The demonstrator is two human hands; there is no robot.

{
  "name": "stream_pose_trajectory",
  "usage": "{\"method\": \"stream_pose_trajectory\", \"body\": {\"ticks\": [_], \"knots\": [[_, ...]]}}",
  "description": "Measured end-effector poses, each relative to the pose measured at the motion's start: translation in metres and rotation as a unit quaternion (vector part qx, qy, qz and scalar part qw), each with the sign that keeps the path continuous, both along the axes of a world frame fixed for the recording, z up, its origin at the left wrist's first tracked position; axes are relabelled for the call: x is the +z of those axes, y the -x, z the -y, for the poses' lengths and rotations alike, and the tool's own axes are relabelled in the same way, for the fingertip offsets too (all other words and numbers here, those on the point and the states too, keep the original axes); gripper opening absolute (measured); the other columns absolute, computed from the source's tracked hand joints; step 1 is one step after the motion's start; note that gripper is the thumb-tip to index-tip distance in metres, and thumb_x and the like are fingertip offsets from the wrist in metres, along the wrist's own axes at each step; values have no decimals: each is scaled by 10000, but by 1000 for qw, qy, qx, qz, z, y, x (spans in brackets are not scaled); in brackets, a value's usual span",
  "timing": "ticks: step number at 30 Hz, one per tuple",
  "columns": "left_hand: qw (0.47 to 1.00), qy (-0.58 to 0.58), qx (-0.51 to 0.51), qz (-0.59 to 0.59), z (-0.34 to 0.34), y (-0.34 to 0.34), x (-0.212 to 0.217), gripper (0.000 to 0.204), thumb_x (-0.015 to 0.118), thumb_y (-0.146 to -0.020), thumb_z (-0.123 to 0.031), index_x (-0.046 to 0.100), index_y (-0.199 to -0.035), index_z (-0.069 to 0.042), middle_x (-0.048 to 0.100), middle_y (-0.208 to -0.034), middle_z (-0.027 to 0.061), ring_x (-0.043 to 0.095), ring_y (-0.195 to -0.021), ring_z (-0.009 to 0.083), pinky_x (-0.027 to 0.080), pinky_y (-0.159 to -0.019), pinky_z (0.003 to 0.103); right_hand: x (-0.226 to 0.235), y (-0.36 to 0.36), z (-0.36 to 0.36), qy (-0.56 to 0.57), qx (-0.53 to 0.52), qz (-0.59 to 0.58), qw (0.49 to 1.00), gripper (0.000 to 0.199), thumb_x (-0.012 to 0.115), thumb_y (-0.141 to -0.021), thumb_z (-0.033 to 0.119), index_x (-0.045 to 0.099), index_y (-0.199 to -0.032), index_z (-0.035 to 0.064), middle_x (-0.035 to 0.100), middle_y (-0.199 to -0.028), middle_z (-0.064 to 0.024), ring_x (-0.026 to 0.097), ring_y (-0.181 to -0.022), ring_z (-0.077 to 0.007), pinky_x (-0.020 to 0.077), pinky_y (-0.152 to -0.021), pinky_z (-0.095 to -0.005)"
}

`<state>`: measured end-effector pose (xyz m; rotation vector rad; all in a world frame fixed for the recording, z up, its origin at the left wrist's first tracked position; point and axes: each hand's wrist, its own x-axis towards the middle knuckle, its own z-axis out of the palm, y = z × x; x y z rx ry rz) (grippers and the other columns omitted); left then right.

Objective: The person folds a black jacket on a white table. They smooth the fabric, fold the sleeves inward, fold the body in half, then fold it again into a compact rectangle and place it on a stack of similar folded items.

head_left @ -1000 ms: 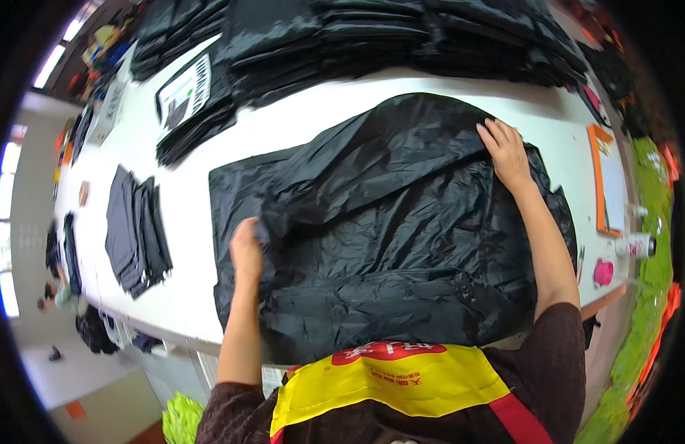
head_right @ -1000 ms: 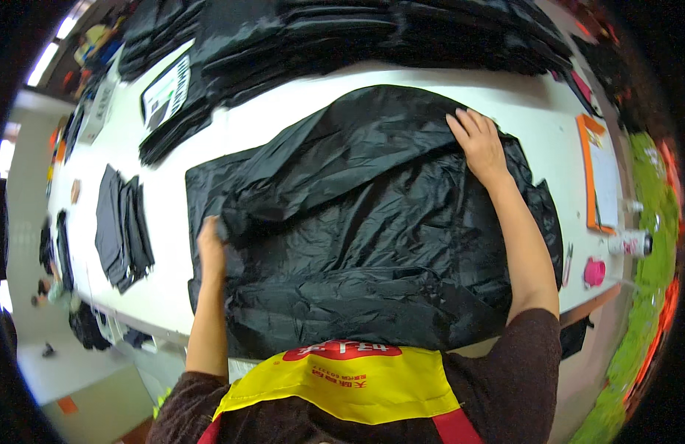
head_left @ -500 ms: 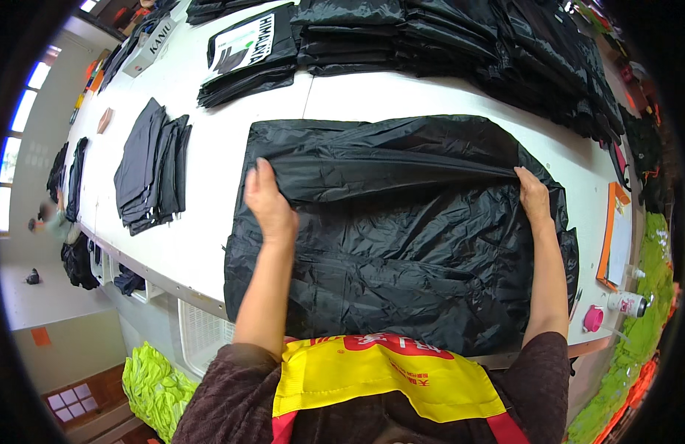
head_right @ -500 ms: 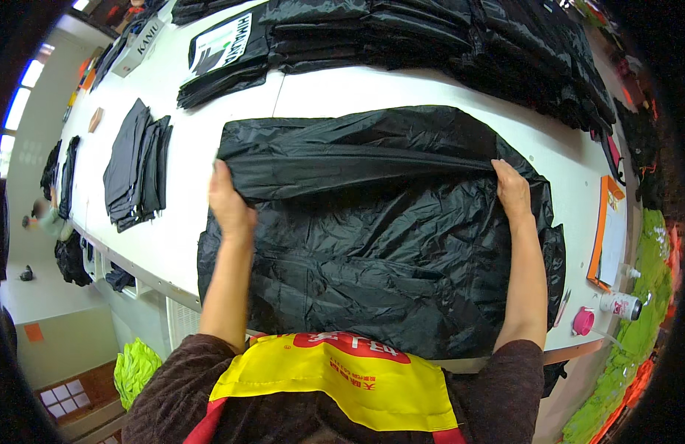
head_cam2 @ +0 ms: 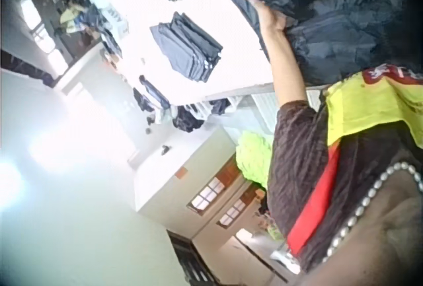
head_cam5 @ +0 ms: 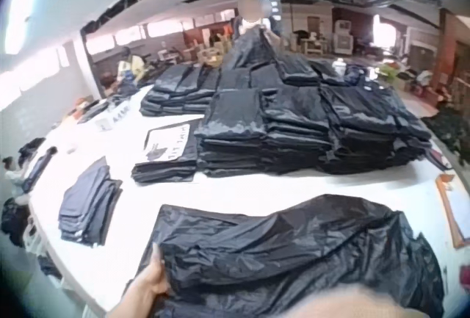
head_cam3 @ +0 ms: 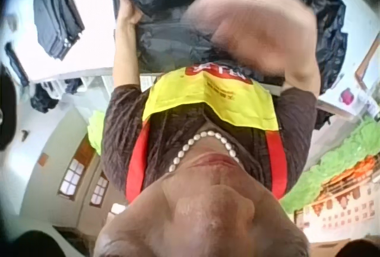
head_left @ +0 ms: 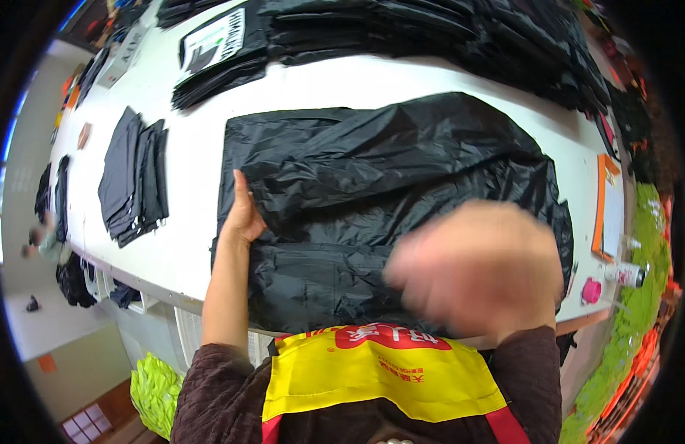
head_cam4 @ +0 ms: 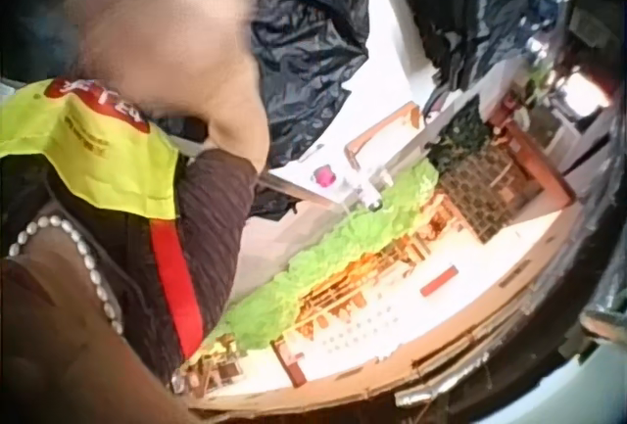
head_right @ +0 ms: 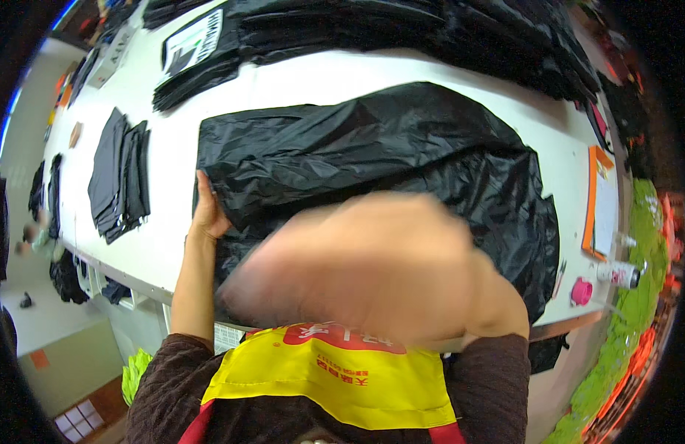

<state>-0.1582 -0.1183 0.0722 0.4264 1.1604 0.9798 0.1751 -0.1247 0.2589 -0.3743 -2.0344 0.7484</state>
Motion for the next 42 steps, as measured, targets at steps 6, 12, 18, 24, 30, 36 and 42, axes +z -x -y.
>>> {"method": "stream_pose_trajectory", "body": {"ticks": [6, 12, 18, 24, 30, 36, 42], "knots": [[997, -39, 66, 20, -27, -20, 12, 879, 404, -788, -716, 437, -1264, 23, 549, -1202, 164, 559, -1083, 275, 463, -930, 386, 29, -20, 28, -72, 101, -85, 989, 194, 579, -772, 82, 642, -953, 53, 643, -888, -110, 627, -765, -246, 501, -693, -329], [989, -116, 87, 9, -34, -13, 11, 474, 467, -932, -370, 488, -1214, 10, 587, -1147, 153, 594, -1024, 256, 492, -893, 365, -93, -40, -28, 133, -121, 208, 961, 154, 589, -765, 87, 629, -902, 30, 636, -846, -115, 610, -795, -276, 486, -698, -342], [944, -312, 84, -72, -88, -61, 152, 355, 485, -940, -272, 554, -1103, 36, 636, -1037, 134, 641, -900, 197, 513, -829, 306, -213, -23, -84, 7, -349, 302, 887, 313, 596, -816, 154, 574, -1107, 41, 585, -1078, -159, 542, -1003, -328, 452, -850, -389], [708, -601, 130, -349, -77, -41, 199, 374, 473, -910, -133, 468, -1266, -22, 568, -1184, 154, 597, -1024, 275, 512, -848, 352, -232, -1, -169, 158, -397, 522, 738, 570, 528, -872, 381, 399, -1321, 55, 436, -1300, -188, 398, -1207, -352, 318, -1012, -423], [931, -337, 28, -139, -42, 9, 145, 313, 603, -734, -55, 560, -1039, 2, 609, -995, 69, 575, -868, 145, 430, -839, 284, -261, -42, -149, 41, -412, 458, 787, 513, 571, -836, 331, 471, -1253, 50, 482, -1258, -194, 423, -1181, -367, 314, -1015, -435], [802, 33, -437, -406, 2, 82, 25, 192, 689, -734, -209, 648, -776, -26, 561, -656, -53, 445, -522, 59, 376, -499, 237, -239, -87, -65, 208, -323, 446, 809, 508, 551, -836, 313, 475, -1262, 47, 413, -1336, -211, 351, -1247, -378, 271, -1051, -423], [946, -115, -227, -201, 23, 69, 12, 648, 441, -829, -645, 630, -974, -42, 621, -863, -2, 546, -731, 113, 432, -650, 228, -131, -144, -53, 286, -453, 613, 580, 286, 680, -759, 309, 637, -871, 50, 629, -978, -188, 613, -914, -312, 480, -746, -446]]}}
